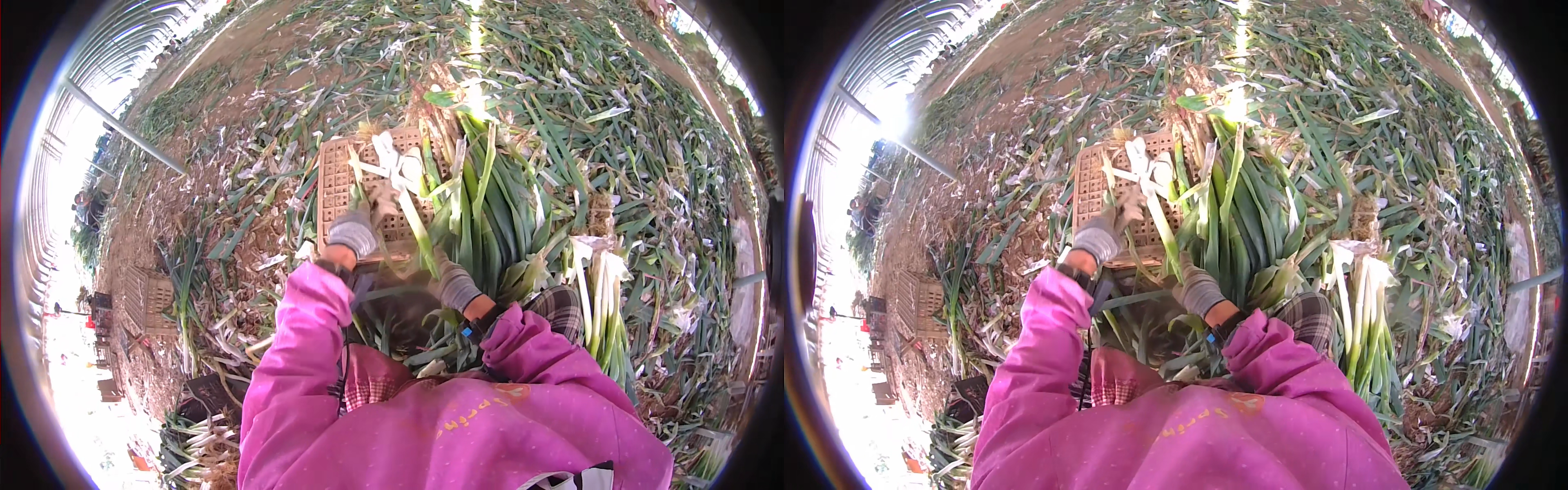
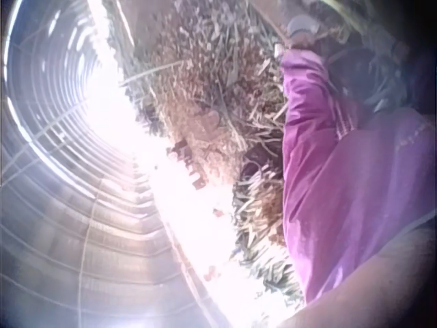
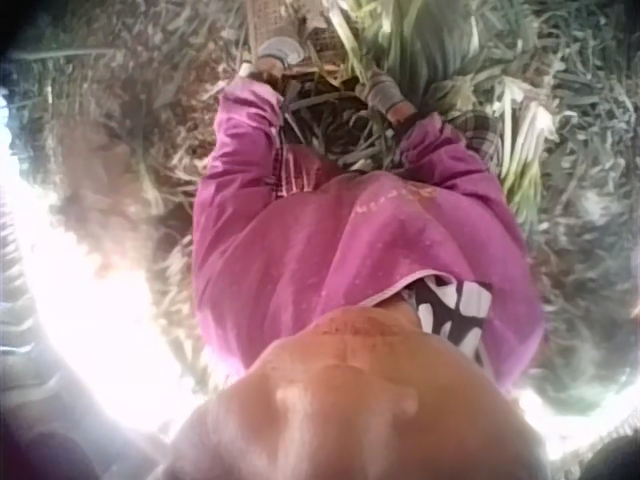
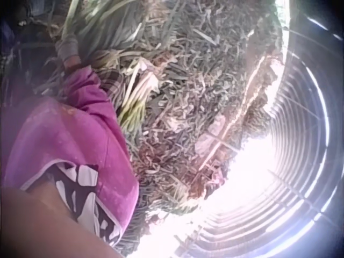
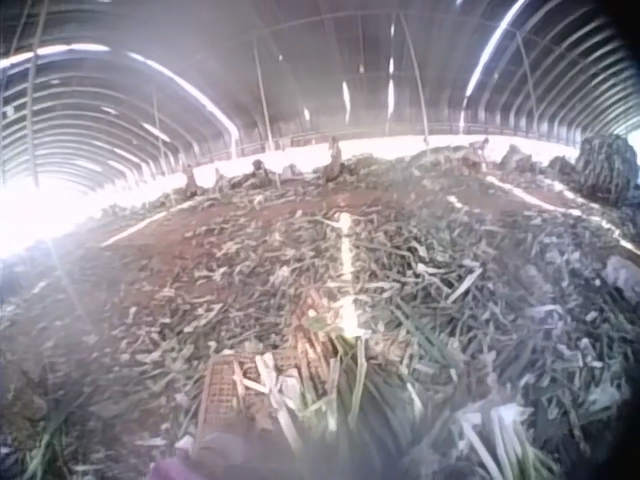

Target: The person strips the outer leaves from leeks by hand and with a blade, placing the cleaned leeks onto a plastic crate.

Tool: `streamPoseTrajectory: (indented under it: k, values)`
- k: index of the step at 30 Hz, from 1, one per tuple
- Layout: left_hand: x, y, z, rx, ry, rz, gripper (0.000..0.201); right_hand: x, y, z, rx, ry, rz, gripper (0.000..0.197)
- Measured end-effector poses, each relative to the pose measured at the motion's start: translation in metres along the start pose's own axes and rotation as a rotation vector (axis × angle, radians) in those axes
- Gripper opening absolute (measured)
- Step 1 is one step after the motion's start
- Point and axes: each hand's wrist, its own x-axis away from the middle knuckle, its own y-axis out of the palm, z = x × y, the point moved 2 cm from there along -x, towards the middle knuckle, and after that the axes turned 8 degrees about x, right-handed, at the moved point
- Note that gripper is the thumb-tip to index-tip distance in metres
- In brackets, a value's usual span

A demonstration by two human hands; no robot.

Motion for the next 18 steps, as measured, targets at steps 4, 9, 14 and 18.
streamPoseTrajectory:
  k: [4,9,14,18]
  values:
    - [0.03,-0.009,-0.012,0.0,0.087,0.012,0.065,-0.003,0.004,-0.018,0.028,-0.061,0.061,0.074]
    - [0.05,-0.017,-0.016,0.04,0.029,0.105,0.073,-0.02,0.006,-0.066,0.132,-0.069,0.091,0.071]
    - [0.067,-0.019,-0.01,0.103,-0.032,0.046,0.079,-0.045,0.002,-0.095,0.236,-0.157,0.038,0.061]
    - [0.072,-0.004,-0.013,0.148,0.07,-0.018,0.076,-0.078,-0.039,-0.073,0.781,-0.182,0.236,0.023]
